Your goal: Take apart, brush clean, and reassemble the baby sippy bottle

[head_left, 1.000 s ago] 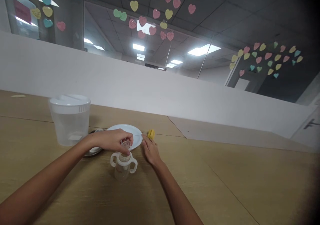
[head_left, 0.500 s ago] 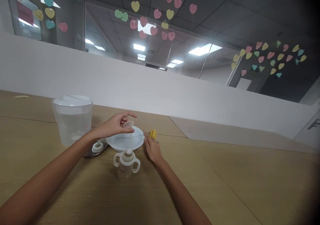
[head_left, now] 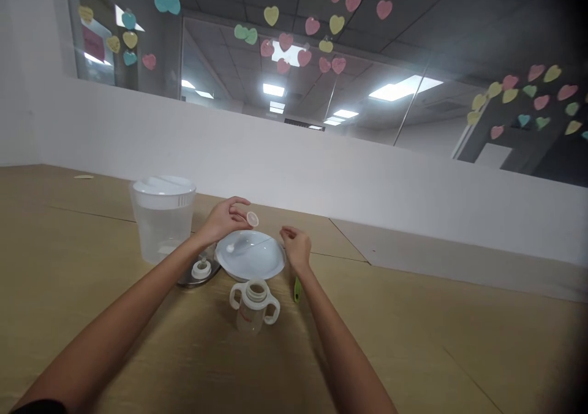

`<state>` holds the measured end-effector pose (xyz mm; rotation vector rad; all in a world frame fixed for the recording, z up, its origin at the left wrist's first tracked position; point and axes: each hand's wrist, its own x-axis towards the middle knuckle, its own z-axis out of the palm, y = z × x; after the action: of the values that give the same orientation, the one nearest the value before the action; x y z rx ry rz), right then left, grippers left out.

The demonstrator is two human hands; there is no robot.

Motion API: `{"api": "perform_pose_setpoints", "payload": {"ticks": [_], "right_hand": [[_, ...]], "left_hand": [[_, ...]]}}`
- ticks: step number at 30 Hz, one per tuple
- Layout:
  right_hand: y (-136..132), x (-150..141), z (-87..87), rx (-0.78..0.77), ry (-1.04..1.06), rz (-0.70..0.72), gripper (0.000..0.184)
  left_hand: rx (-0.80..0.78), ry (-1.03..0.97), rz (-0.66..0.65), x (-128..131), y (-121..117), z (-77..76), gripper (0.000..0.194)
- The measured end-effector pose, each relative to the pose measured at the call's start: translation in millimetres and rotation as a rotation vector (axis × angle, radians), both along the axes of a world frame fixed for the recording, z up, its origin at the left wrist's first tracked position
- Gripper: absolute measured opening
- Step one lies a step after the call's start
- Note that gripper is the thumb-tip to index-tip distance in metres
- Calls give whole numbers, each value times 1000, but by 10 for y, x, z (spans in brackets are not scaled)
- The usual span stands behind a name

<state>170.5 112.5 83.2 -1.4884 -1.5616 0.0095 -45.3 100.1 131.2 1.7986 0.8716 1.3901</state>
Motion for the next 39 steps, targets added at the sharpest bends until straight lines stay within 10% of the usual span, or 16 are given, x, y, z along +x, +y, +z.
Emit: {"api": "perform_pose_setpoints", "payload": {"ticks": [9,15,39], "right_hand": [[-604,-304,691,640,347,331,37],[-1205,-514,917,1035,138,228,31],[-796,-653,522,936,24,265,23]], "left_hand": [[12,23,39,-19,52,-36,55],[-1,-24,9,3,16,-23,57],[61,-54,-33,57,-140,52,51]]}}
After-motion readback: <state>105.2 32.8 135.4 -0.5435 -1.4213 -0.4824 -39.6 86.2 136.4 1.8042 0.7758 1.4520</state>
